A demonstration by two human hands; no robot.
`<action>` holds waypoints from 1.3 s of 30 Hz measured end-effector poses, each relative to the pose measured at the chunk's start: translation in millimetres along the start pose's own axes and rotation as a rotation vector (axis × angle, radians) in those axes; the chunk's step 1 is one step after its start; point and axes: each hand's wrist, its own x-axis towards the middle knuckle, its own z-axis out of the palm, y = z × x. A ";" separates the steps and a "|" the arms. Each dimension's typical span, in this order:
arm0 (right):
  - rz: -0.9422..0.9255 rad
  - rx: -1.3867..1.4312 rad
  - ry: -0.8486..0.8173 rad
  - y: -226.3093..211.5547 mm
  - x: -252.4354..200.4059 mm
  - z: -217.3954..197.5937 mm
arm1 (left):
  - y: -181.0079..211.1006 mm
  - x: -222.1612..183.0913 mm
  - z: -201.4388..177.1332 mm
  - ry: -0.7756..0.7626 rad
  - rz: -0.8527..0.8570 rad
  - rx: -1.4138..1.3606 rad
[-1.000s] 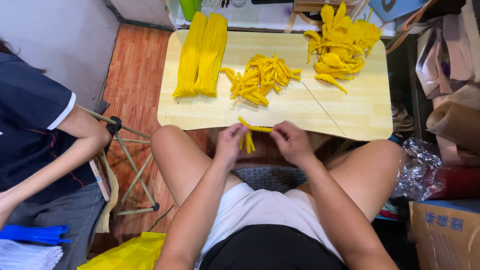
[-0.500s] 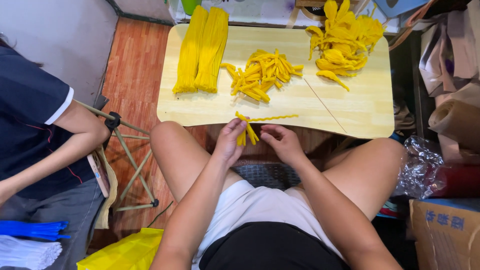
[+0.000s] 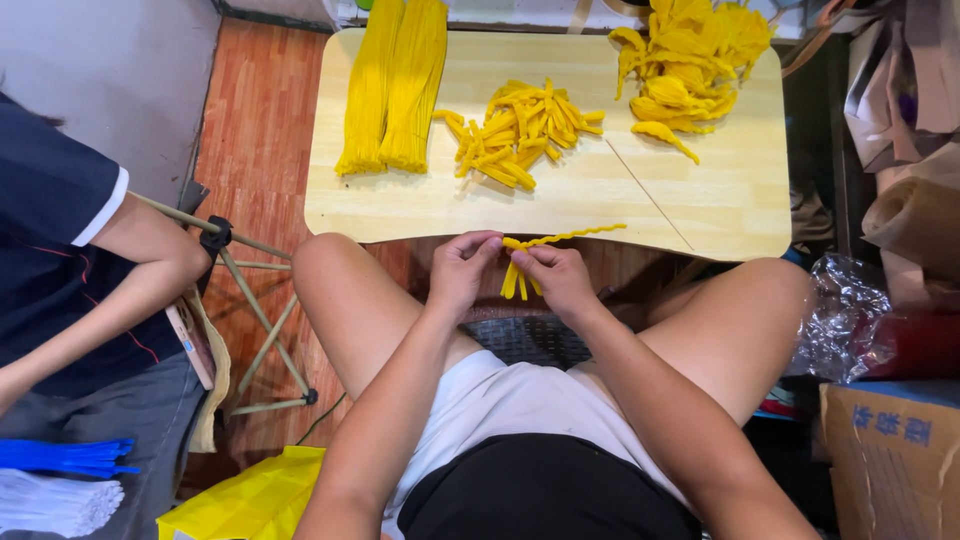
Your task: Folding and twisting yellow fabric or paper strips into decorative shapes.
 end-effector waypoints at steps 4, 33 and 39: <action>0.028 0.143 0.058 -13.2 -4.3 11.1 | 6.8 -1.9 7.9 0.084 0.051 0.066; 0.050 0.079 -0.032 -10.0 -4.6 0.5 | 17.5 -3.8 -8.1 -0.203 0.071 0.569; 0.106 -0.039 -0.026 -27.2 -9.9 -11.8 | 7.6 0.0 -12.9 -0.228 0.025 0.476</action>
